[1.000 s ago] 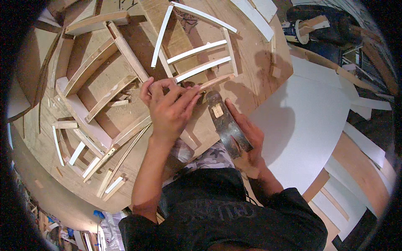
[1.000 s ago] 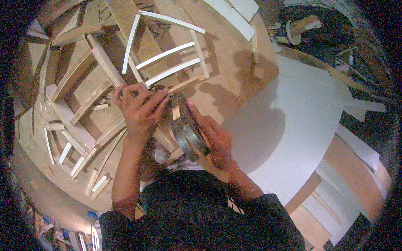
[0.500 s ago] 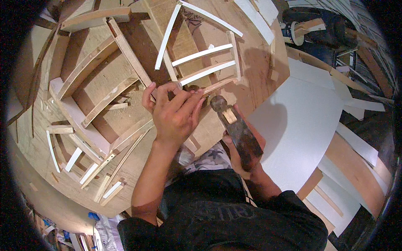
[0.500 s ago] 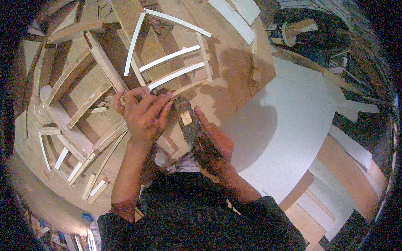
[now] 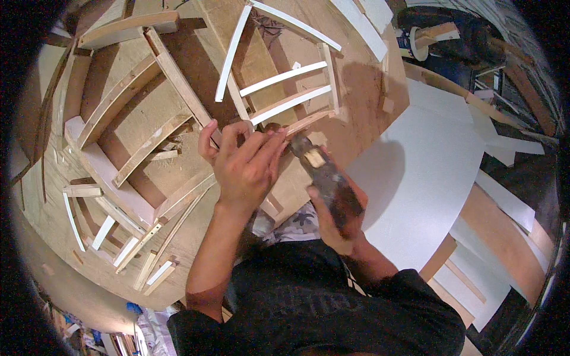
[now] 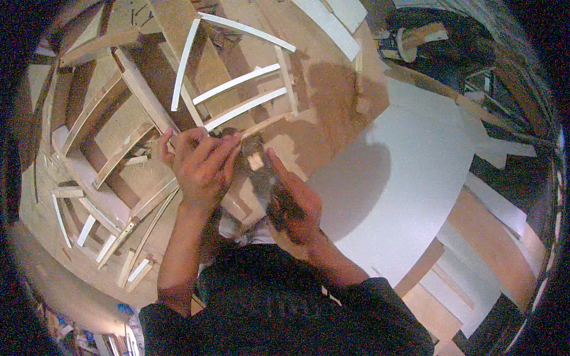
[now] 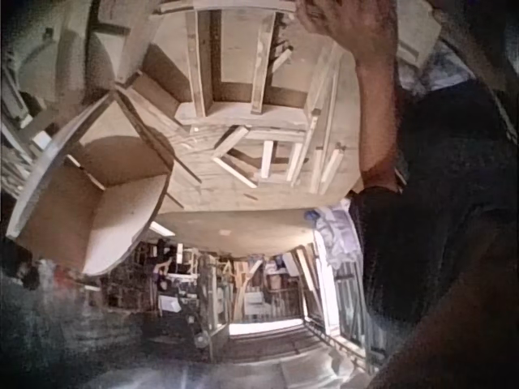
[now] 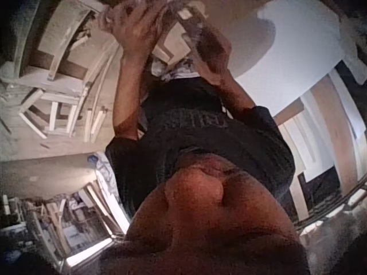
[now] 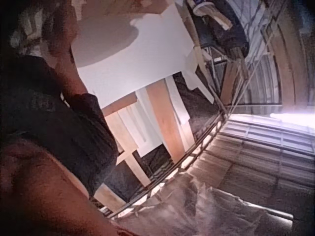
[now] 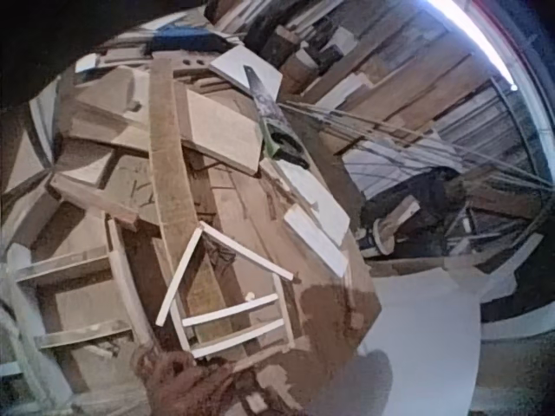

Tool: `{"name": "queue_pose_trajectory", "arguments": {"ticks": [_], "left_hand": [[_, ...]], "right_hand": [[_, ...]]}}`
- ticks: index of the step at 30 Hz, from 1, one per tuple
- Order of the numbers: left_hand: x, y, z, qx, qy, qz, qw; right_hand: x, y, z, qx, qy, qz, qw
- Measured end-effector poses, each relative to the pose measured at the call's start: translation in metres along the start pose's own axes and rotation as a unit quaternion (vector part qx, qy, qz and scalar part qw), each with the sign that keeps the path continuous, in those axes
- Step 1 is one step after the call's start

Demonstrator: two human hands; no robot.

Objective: The person builds small wooden model houses on a cluttered workbench, using a handsaw to cut thin strips of wood and a hammer to secure pieces together.

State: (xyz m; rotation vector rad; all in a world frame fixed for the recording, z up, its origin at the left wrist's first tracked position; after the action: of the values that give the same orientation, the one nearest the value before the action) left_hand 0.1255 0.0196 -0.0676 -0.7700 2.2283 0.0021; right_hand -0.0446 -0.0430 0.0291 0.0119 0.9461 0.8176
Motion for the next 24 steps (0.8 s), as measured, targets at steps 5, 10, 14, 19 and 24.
{"name": "queue_pose_trajectory", "arguments": {"ticks": [5, 10, 14, 19, 24], "left_hand": [[0.000, -0.001, 0.000, -0.001, 0.002, -0.010, 1.000], [-0.001, 0.000, 0.001, -0.006, 0.007, -0.011, 1.000], [-0.002, -0.003, -0.001, -0.003, 0.007, -0.006, 1.000], [-0.002, -0.002, 0.000, -0.006, 0.008, -0.001, 1.000], [-0.002, -0.002, -0.001, -0.003, 0.008, -0.002, 1.000]], "right_hand": [[-0.005, 0.022, -0.001, 0.011, -0.030, -0.110, 0.993], [-0.020, 0.009, 0.014, 0.063, 0.009, -0.015, 0.998], [0.001, -0.004, 0.004, 0.096, -0.097, -0.010, 0.991], [0.001, 0.007, 0.002, -0.085, 0.095, -0.081, 0.988], [-0.005, -0.003, 0.004, -0.034, 0.040, -0.034, 0.998]]}}
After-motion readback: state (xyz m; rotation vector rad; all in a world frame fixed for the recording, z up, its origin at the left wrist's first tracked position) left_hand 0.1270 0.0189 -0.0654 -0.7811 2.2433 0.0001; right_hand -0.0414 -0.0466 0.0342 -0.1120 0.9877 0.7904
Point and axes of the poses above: each hand's wrist, its own y-axis away from the middle knuckle, its own x-axis out of the palm, z = x × y, the point moved 2 cm from there along -y, towards the middle knuckle, and after that the axes turned 7 degrees about z, right-handed, at the moved point
